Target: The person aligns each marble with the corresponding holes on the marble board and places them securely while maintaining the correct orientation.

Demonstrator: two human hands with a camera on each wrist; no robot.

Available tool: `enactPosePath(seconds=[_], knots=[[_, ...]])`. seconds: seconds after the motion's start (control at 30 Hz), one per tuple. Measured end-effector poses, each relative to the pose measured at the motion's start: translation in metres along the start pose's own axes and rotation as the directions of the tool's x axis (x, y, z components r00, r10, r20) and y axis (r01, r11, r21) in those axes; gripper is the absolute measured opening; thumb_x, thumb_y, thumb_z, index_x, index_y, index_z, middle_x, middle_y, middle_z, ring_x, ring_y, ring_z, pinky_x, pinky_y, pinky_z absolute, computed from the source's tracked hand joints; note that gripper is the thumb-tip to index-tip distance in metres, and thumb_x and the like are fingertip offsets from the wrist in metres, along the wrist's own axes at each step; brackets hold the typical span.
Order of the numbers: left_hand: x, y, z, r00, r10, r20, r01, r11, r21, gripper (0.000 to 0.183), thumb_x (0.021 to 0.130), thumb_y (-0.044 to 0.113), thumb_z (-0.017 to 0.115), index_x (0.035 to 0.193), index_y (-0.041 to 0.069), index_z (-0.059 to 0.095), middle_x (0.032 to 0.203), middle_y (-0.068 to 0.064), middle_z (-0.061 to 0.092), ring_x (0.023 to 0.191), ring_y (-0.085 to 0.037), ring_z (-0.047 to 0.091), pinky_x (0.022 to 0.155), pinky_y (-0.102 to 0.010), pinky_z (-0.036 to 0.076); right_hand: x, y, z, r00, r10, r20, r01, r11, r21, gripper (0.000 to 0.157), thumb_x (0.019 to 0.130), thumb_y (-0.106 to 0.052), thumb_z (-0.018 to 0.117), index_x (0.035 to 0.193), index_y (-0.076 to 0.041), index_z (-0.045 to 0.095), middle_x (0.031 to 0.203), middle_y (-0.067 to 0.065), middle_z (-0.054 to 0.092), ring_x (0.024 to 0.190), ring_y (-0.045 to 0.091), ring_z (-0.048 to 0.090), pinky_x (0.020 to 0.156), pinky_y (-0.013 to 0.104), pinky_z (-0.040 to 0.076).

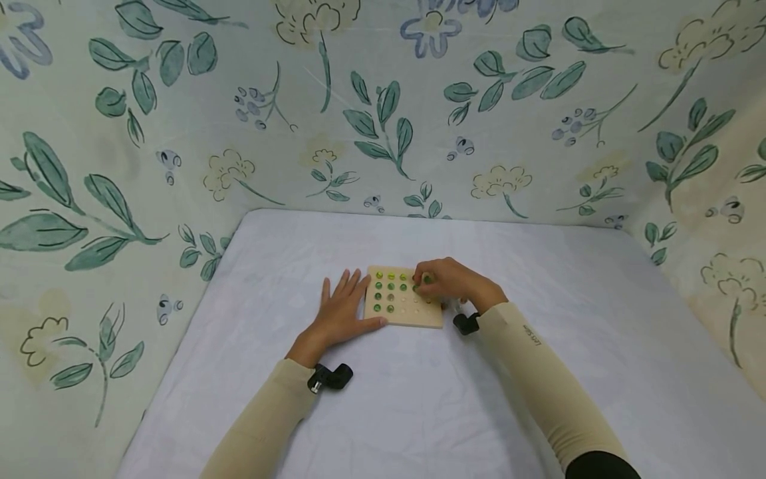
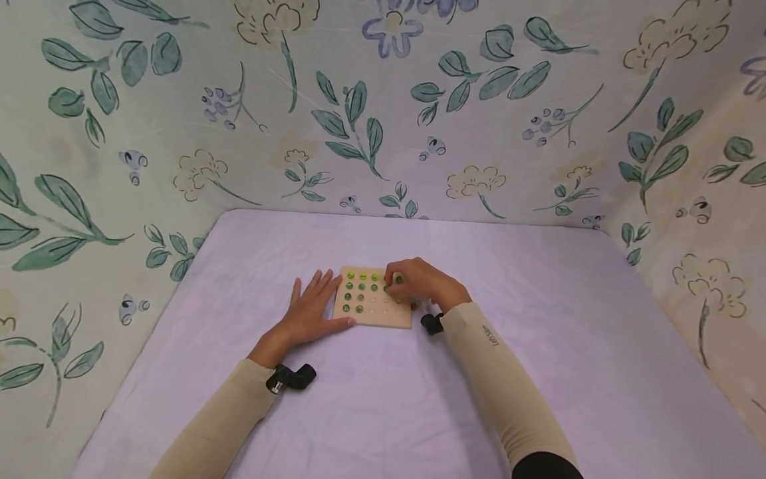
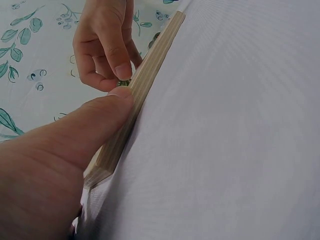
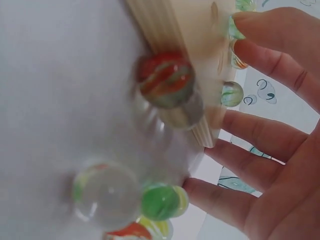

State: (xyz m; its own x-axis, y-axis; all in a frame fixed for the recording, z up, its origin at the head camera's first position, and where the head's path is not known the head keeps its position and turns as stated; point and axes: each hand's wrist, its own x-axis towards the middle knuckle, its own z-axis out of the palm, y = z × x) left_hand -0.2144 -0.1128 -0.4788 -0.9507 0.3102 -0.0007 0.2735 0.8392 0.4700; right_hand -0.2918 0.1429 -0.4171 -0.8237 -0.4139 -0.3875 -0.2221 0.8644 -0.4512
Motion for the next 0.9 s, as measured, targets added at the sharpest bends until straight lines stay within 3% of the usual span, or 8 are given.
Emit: enactPosePath(seconds=[0.2, 0.4, 0.67, 0.9], knots=[[0.001, 0.0, 0.003, 1.0, -0.008, 0.011, 0.008, 1.0, 0.001, 0.105, 0.077, 0.074, 0.059, 0.156, 0.017, 0.019, 0.161, -0.005, 0.007, 0.148, -0.025, -0.003, 0.113, -0.054, -0.014, -0.003, 0.007, -0.003, 0.996, -0.082, -0.031, 0.082, 0.997, 0.006, 0.009, 0.09, -0.034, 0.069, 0.098, -0.031, 0.067, 0.113, 0.004, 0.059, 0.089, 0.026, 0.055, 0.047, 0.035, 0.054], [0.002, 0.001, 0.003, 1.0, -0.006, 0.008, 0.006, 1.0, 0.01, 0.105, 0.077, 0.075, 0.058, 0.156, 0.017, 0.019, 0.161, -0.005, 0.007, 0.148, -0.025, -0.003, 0.113, -0.054, -0.014, -0.012, 0.012, -0.01, 0.982, -0.166, -0.084, 0.167, 0.986, -0.002, 0.005, 0.091, -0.028, 0.068, 0.095, -0.026, 0.068, 0.113, 0.001, 0.063, 0.093, 0.024, 0.053, 0.068, 0.034, 0.049], [0.002, 0.003, 0.002, 1.0, 0.008, -0.011, -0.008, 1.0, 0.011, 0.104, 0.078, 0.072, 0.061, 0.155, 0.015, 0.021, 0.161, -0.007, 0.01, 0.148, -0.026, 0.0, 0.113, -0.055, -0.013, -0.024, 0.024, -0.019, 0.978, -0.142, -0.151, 0.141, 0.99, -0.018, 0.011, 0.09, -0.028, 0.068, 0.098, -0.022, 0.067, 0.124, 0.005, 0.061, 0.109, 0.029, 0.051, 0.096, 0.049, 0.044], [0.0, 0.002, -0.001, 1.0, -0.014, 0.024, 0.014, 1.0, 0.003, 0.105, 0.078, 0.072, 0.06, 0.156, 0.017, 0.017, 0.161, -0.005, 0.006, 0.148, -0.024, -0.005, 0.113, -0.053, -0.015, -0.031, 0.039, -0.022, 0.973, -0.148, -0.175, 0.15, 0.989, -0.006, 0.011, 0.09, -0.024, 0.067, 0.101, -0.02, 0.066, 0.122, 0.006, 0.062, 0.108, 0.03, 0.052, 0.093, 0.048, 0.044]])
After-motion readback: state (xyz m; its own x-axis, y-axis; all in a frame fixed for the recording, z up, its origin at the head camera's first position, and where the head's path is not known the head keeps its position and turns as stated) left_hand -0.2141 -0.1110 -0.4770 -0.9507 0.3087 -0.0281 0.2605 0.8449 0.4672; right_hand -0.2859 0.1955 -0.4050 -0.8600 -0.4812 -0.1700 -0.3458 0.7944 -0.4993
